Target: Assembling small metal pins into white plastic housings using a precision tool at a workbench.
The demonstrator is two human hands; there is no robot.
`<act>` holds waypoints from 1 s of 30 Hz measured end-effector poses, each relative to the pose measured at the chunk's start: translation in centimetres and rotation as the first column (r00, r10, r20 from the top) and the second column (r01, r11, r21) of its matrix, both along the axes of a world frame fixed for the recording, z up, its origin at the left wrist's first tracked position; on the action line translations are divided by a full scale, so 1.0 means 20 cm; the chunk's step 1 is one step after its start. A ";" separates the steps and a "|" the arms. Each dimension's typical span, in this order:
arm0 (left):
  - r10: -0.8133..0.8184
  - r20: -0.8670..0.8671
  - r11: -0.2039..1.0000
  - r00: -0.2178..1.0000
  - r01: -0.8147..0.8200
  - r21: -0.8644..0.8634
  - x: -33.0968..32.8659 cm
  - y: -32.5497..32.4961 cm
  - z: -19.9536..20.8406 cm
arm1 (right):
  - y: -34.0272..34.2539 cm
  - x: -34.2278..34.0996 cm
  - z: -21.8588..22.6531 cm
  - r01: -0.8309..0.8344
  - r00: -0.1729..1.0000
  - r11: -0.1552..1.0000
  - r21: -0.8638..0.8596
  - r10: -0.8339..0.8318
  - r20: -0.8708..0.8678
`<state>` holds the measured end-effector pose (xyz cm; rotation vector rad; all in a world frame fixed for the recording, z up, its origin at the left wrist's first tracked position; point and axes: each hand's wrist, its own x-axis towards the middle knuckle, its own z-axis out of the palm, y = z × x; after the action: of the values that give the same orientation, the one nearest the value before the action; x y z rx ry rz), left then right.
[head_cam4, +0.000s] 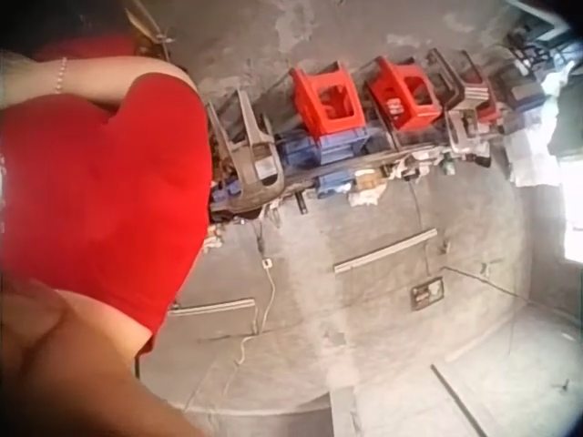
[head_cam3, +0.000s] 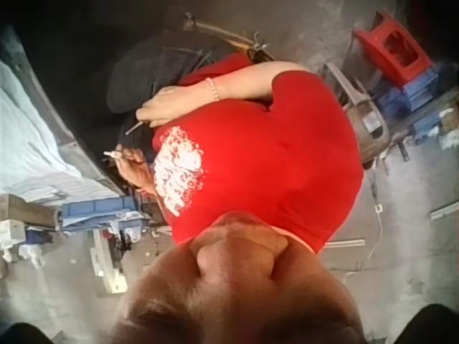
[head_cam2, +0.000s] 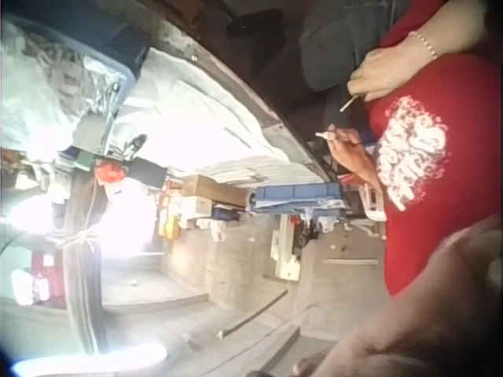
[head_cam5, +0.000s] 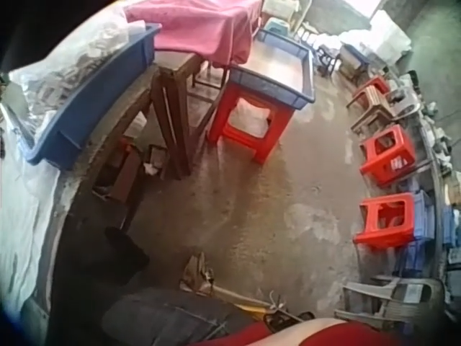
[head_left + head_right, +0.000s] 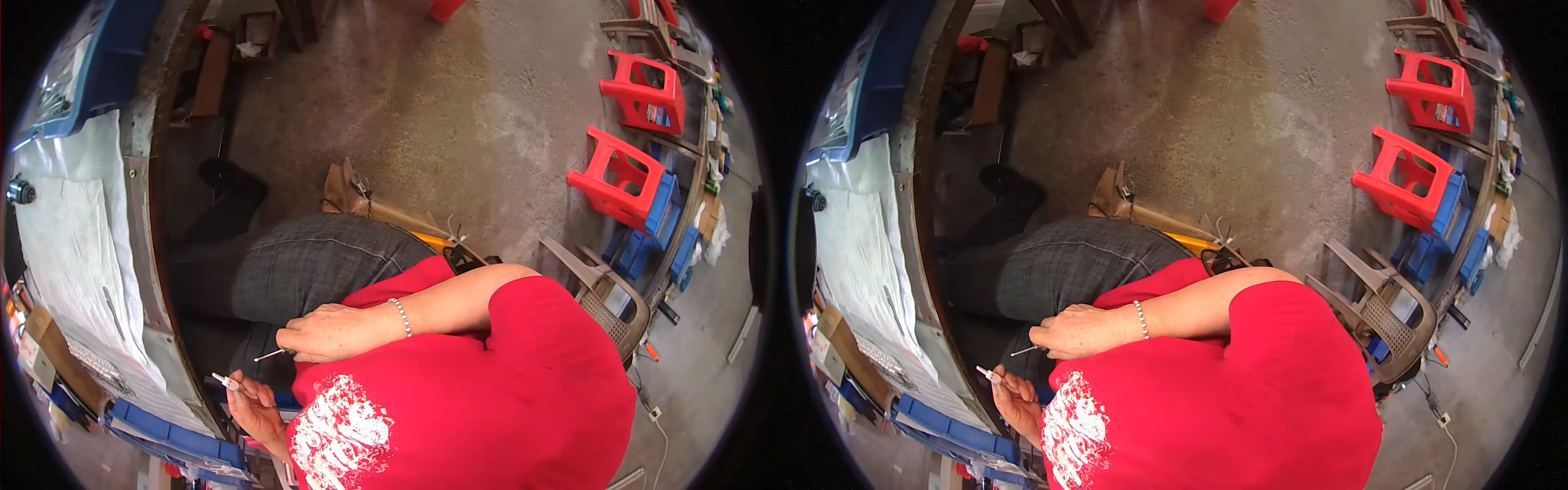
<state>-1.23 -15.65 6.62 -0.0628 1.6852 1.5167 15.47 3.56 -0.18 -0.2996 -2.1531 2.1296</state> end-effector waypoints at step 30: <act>0.266 0.120 0.963 0.957 -0.269 0.014 0.05 -0.27 -0.28 | -0.04 -0.58 0.20 -0.515 0.852 0.761 0.395 0.505 0.140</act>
<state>-0.20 -21.01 0.99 -0.3711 1.6083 1.7013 3.87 2.77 3.84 0.3489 -2.8856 1.7745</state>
